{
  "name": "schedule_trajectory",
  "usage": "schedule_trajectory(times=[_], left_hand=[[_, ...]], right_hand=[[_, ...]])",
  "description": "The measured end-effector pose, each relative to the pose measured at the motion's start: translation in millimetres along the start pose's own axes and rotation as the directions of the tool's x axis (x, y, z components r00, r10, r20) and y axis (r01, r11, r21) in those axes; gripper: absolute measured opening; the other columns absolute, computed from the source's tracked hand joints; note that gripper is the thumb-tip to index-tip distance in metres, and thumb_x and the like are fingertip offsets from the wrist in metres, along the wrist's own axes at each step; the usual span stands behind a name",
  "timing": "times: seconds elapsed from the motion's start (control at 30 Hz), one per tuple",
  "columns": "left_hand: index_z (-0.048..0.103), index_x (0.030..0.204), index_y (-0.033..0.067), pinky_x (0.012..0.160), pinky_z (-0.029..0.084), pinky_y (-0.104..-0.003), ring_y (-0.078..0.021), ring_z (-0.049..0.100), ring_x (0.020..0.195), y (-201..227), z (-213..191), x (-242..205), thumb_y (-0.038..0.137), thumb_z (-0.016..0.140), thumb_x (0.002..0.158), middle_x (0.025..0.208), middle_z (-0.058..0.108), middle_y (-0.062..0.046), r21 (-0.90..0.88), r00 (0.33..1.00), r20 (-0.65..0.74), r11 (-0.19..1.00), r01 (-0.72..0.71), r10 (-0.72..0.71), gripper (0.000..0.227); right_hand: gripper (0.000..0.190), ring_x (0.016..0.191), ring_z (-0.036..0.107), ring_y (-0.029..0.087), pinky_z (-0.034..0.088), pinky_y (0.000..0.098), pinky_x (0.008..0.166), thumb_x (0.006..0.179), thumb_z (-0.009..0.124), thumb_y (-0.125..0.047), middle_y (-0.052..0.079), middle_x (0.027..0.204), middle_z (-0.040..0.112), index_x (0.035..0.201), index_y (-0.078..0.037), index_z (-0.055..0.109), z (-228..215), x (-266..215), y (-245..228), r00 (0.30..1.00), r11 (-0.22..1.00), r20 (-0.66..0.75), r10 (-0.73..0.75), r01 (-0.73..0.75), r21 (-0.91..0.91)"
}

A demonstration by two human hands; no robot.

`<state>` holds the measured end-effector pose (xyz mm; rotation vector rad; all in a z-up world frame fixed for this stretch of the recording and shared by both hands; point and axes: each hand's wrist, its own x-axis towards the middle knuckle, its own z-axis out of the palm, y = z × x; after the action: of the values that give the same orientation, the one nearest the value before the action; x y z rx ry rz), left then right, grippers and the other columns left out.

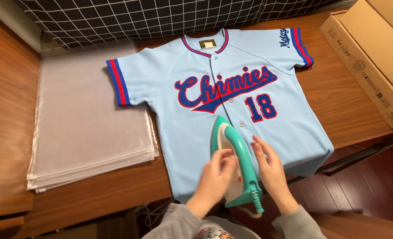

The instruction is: The person removes a baseball jersey from a hanger, spreads it out on a flat surface, and uses a handheld iron to remove wrinkles from both sides of the garment.

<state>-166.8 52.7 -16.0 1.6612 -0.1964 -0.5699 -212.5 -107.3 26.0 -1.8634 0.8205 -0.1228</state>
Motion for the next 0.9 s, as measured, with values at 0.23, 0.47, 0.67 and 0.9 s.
schedule_trajectory(times=[0.23, 0.47, 0.67, 0.9], left_hand=[[0.051, 0.107, 0.0107, 0.06, 0.061, -0.035, -0.021, 0.073, 0.063, -2, 58, -10, 0.038, 0.059, 0.108, 0.082, 0.07, -0.007, -0.414, 0.986, 0.016, 0.897, 0.158, -0.167, 0.029], [0.056, 0.108, 0.0075, 0.052, 0.056, -0.037, -0.0236, 0.065, 0.054, -40, -16, -39, 0.031, 0.062, 0.106, 0.074, 0.068, -0.011, -0.394, 0.925, -0.268, 0.907, 0.151, -0.271, 0.024], [0.067, 0.113, 0.0048, 0.074, 0.055, -0.035, -0.0232, 0.071, 0.07, 37, -27, -73, 0.037, 0.057, 0.103, 0.087, 0.07, -0.008, -0.293, 0.86, -0.372, 0.923, 0.248, -0.349, 0.035], [0.052, 0.08, 0.0141, 0.061, 0.042, -0.036, -0.0163, 0.054, 0.061, 39, 29, -53, 0.045, 0.05, 0.111, 0.063, 0.052, 0.0, 0.059, 0.965, -0.246, 0.992, 0.111, -0.093, 0.044]], right_hand=[[0.051, 0.164, 0.026, 0.027, 0.007, 0.0611, 0.13, 0.11, 0.042, -0.035, 0.007, 0.177, 0.033, 0.155, -0.018, 0.058, 7, 71, 138, 0.902, 0.832, 0.169, -0.397, 0.431, -0.35], [0.061, 0.166, 0.017, 0.028, 0.006, 0.059, 0.13, 0.109, 0.046, -0.041, 0.01, 0.18, 0.021, 0.166, -0.021, 0.039, 3, 58, 130, 0.864, 0.732, 0.241, -0.441, 0.502, -0.461], [0.063, 0.167, 0.013, 0.028, 0.004, 0.0593, 0.13, 0.105, 0.052, -0.045, 0.011, 0.18, 0.018, 0.163, -0.019, 0.045, -13, 61, 117, 0.854, 0.774, 0.342, -0.391, 0.507, -0.38], [0.049, 0.077, 0.062, 0.012, 0.056, 0.0288, 0.074, 0.101, 0.063, -0.037, -0.001, 0.085, 0.068, 0.143, -0.012, 0.068, -53, -9, 32, 0.705, 0.925, 0.611, -0.359, 0.18, 0.335]])
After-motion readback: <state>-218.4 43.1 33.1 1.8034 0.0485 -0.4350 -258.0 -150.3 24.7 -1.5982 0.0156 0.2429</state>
